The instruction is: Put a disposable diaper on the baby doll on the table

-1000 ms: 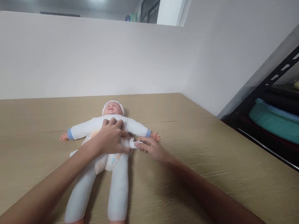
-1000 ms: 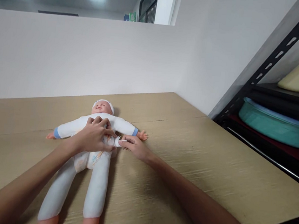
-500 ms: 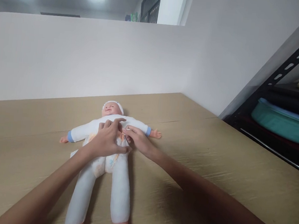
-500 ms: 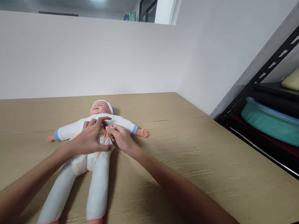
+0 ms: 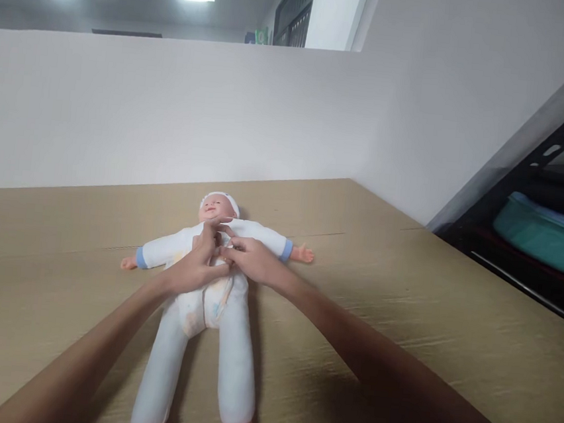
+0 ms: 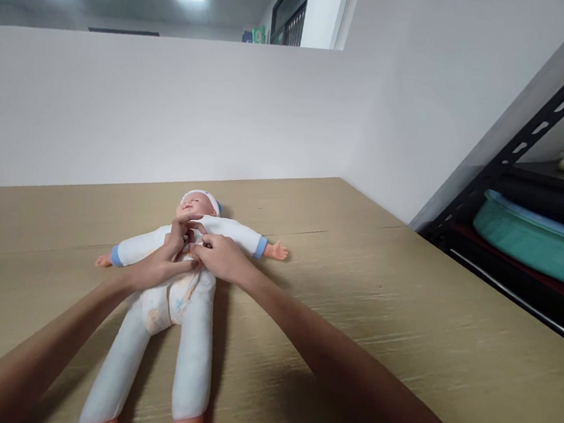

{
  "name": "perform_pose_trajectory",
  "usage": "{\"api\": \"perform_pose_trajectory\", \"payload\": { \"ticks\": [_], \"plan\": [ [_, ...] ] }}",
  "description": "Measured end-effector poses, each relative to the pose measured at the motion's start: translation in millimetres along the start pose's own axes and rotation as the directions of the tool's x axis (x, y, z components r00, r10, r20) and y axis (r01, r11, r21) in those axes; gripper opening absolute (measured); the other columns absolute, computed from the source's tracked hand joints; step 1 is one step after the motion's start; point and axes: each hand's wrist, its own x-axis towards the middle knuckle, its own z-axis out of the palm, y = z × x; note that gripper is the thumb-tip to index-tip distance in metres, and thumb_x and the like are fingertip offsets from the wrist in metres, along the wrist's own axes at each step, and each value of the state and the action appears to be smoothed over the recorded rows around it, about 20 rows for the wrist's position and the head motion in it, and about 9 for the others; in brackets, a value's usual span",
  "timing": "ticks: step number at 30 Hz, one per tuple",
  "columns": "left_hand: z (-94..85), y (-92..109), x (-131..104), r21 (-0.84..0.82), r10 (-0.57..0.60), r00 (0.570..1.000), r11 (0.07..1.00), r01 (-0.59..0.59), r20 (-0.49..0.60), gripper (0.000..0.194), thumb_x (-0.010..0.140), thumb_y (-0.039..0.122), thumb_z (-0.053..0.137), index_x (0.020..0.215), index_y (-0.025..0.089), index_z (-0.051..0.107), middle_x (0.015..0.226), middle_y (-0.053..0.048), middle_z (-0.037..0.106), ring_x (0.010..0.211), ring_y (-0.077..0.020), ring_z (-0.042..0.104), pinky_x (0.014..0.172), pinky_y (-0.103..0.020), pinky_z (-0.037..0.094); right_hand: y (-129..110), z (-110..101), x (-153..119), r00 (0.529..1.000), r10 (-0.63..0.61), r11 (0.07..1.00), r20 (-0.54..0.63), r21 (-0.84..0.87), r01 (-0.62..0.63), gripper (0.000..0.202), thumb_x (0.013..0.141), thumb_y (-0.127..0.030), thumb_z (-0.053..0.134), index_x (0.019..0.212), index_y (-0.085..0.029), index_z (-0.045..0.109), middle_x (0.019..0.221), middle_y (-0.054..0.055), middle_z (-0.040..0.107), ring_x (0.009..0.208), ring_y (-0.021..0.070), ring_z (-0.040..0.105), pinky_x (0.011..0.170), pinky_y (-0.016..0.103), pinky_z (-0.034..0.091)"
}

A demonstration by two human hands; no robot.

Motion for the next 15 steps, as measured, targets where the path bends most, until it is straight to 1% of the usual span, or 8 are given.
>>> {"api": "perform_pose_trajectory", "payload": {
  "ticks": [2,4,7,9,11,13,14,15],
  "plan": [
    [-0.9,-2,-1,-0.028,0.005,1.0,1.0,-0.005,-0.004,0.074,0.093,0.027,0.064,0.157,0.03,0.027,0.145,-0.011,0.046,0.116,-0.026,0.051,0.105,-0.045,0.046,-4,2,-2,0.999,0.022,0.999,-0.031,-0.043,-0.023,0.031,0.092,-0.032,0.065,0.066,-0.021,0.053,0.067,-0.002,0.056,0.067,0.0157,0.049,0.064,0.03,0.032],
    [-1.1,-2,-2,-0.035,-0.005,1.0,0.999,0.005,0.004,0.069,0.097,0.033,0.065,0.156,0.03,0.03,0.149,-0.012,0.044,0.124,-0.0277,0.05,0.109,-0.046,0.044,-6,4,-4,0.997,0.04,0.997,-0.059,-0.066,-0.043,0.035,0.096,-0.037,0.063,0.067,-0.022,0.054,0.066,-0.002,0.056,0.066,0.0159,0.049,0.065,0.03,0.034],
    [-0.9,-1,-1,-0.032,-0.031,1.0,0.999,0.031,0.006,0.062,0.1,0.039,0.067,0.152,0.03,0.035,0.153,-0.011,0.044,0.135,-0.0303,0.047,0.118,-0.049,0.039,-3,5,-6,0.996,0.025,0.999,-0.09,-0.036,-0.028,0.047,0.106,-0.052,0.05,0.072,-0.022,0.059,0.074,0.001,0.064,0.074,0.0181,0.057,0.073,0.031,0.042],
    [-1.0,1,-1,-0.02,-0.057,0.998,0.998,0.057,-0.001,0.055,0.102,0.04,0.065,0.15,0.03,0.039,0.152,-0.011,0.047,0.135,-0.0308,0.047,0.119,-0.051,0.038,5,6,-11,0.994,-0.017,1.0,-0.108,0.021,0.019,0.053,0.109,-0.056,0.042,0.076,-0.021,0.063,0.077,0.002,0.066,0.078,0.0189,0.061,0.076,0.031,0.046],
    [-1.7,2,0,-0.019,-0.08,0.997,0.997,0.08,0.0,0.046,0.106,0.038,0.057,0.148,0.03,0.041,0.149,-0.01,0.051,0.133,-0.0304,0.048,0.119,-0.052,0.037,16,7,-18,0.984,-0.066,0.992,-0.167,0.097,0.083,0.045,0.109,-0.053,0.044,0.083,-0.022,0.063,0.078,0.001,0.066,0.074,0.0179,0.06,0.073,0.031,0.048],
    [-2.9,1,0,-0.024,-0.076,0.997,0.997,0.076,0.011,0.04,0.108,0.031,0.048,0.147,0.031,0.042,0.148,-0.009,0.052,0.131,-0.0296,0.048,0.118,-0.053,0.037,27,8,-30,0.962,-0.109,0.98,-0.252,0.137,0.147,0.032,0.108,-0.048,0.051,0.093,-0.023,0.062,0.079,-0.001,0.066,0.069,0.0167,0.06,0.07,0.03,0.049],
    [-3.8,-1,0,-0.022,-0.065,0.998,0.998,0.065,0.017,0.04,0.107,0.027,0.045,0.148,0.031,0.043,0.148,-0.009,0.052,0.131,-0.0292,0.047,0.118,-0.053,0.036,31,8,-36,0.944,-0.14,0.975,-0.299,0.126,0.184,0.025,0.108,-0.046,0.054,0.098,-0.023,0.061,0.082,-0.002,0.068,0.071,0.0168,0.063,0.072,0.03,0.051],
    [-4.6,-3,0,-0.019,-0.05,0.999,0.999,0.05,0.02,0.042,0.107,0.025,0.043,0.148,0.031,0.044,0.148,-0.008,0.052,0.13,-0.0288,0.047,0.117,-0.052,0.036,33,8,-42,0.921,-0.19,0.97,-0.339,0.081,0.229,0.021,0.108,-0.044,0.056,0.103,-0.024,0.061,0.087,0.0,0.071,0.076,0.0177,0.066,0.075,0.031,0.053]
  ]
}}
